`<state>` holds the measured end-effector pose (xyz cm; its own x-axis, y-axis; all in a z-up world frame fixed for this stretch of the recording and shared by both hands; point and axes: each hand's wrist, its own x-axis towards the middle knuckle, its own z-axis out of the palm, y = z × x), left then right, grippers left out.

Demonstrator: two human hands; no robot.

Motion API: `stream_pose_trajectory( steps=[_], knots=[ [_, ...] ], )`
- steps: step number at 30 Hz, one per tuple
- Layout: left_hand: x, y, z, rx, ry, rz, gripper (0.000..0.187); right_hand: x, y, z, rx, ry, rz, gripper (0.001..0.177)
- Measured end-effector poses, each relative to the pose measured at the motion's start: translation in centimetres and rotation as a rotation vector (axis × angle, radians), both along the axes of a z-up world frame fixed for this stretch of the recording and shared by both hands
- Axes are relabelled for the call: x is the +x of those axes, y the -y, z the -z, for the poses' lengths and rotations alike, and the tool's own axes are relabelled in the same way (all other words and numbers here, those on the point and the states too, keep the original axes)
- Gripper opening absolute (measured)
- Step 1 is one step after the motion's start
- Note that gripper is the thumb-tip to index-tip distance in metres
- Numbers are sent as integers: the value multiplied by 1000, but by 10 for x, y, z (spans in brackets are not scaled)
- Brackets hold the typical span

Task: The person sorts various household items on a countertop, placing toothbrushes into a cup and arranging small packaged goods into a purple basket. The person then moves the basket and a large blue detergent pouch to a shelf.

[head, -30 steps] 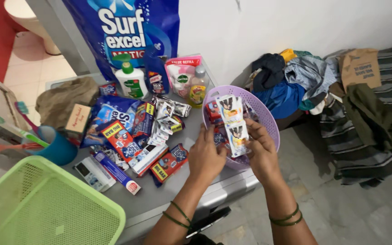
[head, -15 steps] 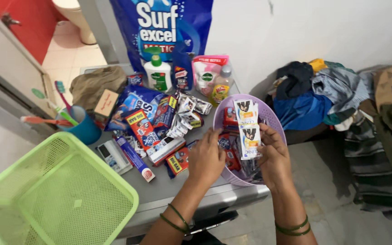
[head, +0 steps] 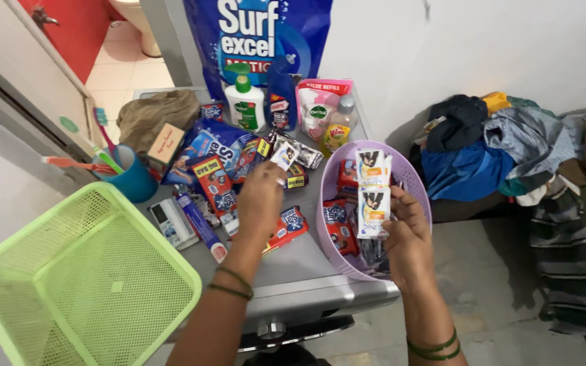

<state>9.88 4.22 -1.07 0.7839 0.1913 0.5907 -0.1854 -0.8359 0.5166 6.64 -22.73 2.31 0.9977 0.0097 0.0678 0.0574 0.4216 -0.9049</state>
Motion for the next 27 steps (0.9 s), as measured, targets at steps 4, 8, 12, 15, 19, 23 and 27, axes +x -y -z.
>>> stream_pose_trajectory(
  steps=[4, 8, 12, 15, 19, 23, 27],
  knots=[
    [-8, -13, -3, -644, -43, 86, 16, 2, -1, 1, -26, -36, 16, 63],
    [-12, -24, -2, -1002, -86, 92, 17, 2, -2, 0, -31, -44, 12, 63],
    [-23, -22, 2, -896, -38, 59, 19, 1, 0, 1, -45, -41, 13, 62],
    [-32, -7, 7, -675, 39, 90, 19, 3, 0, 3, -17, -23, 5, 62],
    [-47, 16, 9, -509, -18, 62, 21, 3, 2, 7, -18, 16, -19, 63],
    [-57, 28, -12, -120, 72, 10, 24, 4, 2, 9, -17, 0, -18, 64],
    [-65, 60, -44, -184, 133, 126, 21, 1, 1, 2, -104, -84, 19, 66]
  ],
)
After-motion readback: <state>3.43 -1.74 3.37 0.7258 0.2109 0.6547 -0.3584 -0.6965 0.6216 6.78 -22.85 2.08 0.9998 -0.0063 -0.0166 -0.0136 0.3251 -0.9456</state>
